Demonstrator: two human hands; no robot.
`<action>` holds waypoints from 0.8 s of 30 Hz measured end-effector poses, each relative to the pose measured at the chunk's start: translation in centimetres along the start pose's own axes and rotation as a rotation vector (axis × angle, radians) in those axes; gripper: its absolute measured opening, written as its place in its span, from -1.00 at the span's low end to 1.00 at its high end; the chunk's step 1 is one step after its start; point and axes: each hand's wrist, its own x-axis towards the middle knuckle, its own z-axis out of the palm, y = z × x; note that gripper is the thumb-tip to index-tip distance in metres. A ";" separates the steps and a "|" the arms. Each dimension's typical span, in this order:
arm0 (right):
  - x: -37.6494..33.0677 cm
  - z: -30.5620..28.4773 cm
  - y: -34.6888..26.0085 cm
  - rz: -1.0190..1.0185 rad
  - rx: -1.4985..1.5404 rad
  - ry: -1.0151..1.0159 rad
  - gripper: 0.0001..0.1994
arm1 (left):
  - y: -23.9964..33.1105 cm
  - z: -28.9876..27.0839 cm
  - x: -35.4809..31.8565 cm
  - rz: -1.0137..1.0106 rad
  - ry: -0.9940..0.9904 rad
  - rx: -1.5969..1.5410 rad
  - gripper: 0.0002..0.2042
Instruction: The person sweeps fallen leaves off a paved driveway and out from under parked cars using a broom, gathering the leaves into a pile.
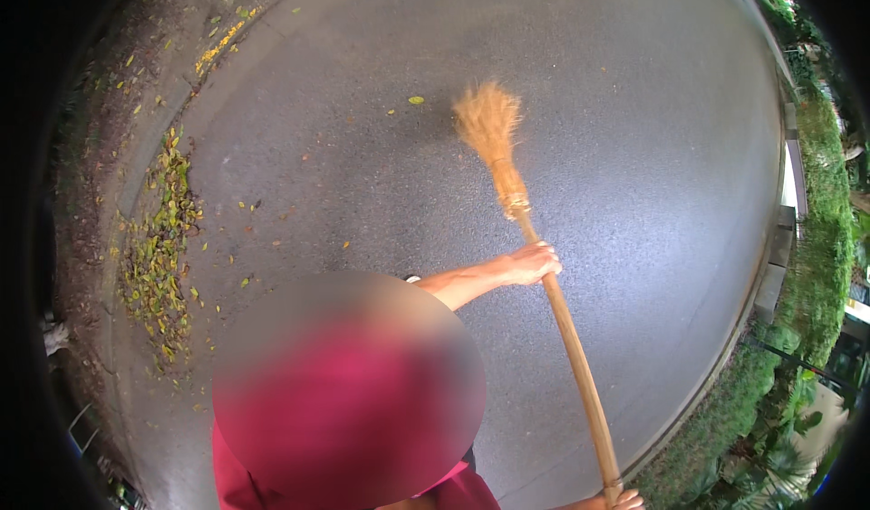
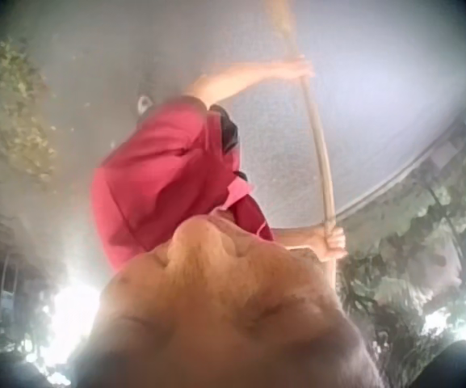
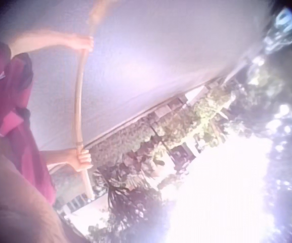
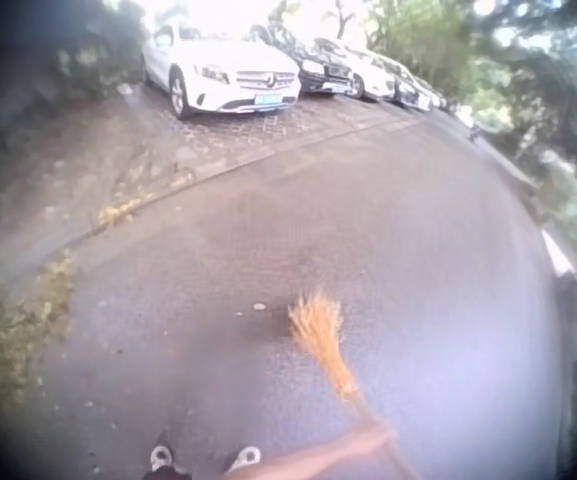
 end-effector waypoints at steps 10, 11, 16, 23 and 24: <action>-16.6 13.5 15.4 0.876 0.289 -0.618 -0.82 | -0.5 -10.2 -47.6 -0.897 0.471 0.190 -0.97; -21.8 15.7 16.0 1.008 0.212 -0.617 -0.83 | -0.8 -13.0 -53.9 -1.040 0.358 0.245 -0.96; -31.9 21.7 13.0 1.229 0.341 -0.521 -0.74 | 2.4 -24.7 -64.3 -1.079 0.394 0.600 -0.98; -20.0 19.7 0.0 0.522 0.359 -0.283 -0.64 | 3.3 -32.4 -48.3 -0.457 0.524 0.409 -0.88; -20.8 22.0 -2.1 0.421 0.313 -0.046 -0.65 | 1.8 -33.8 -46.2 -0.323 0.562 0.387 -0.87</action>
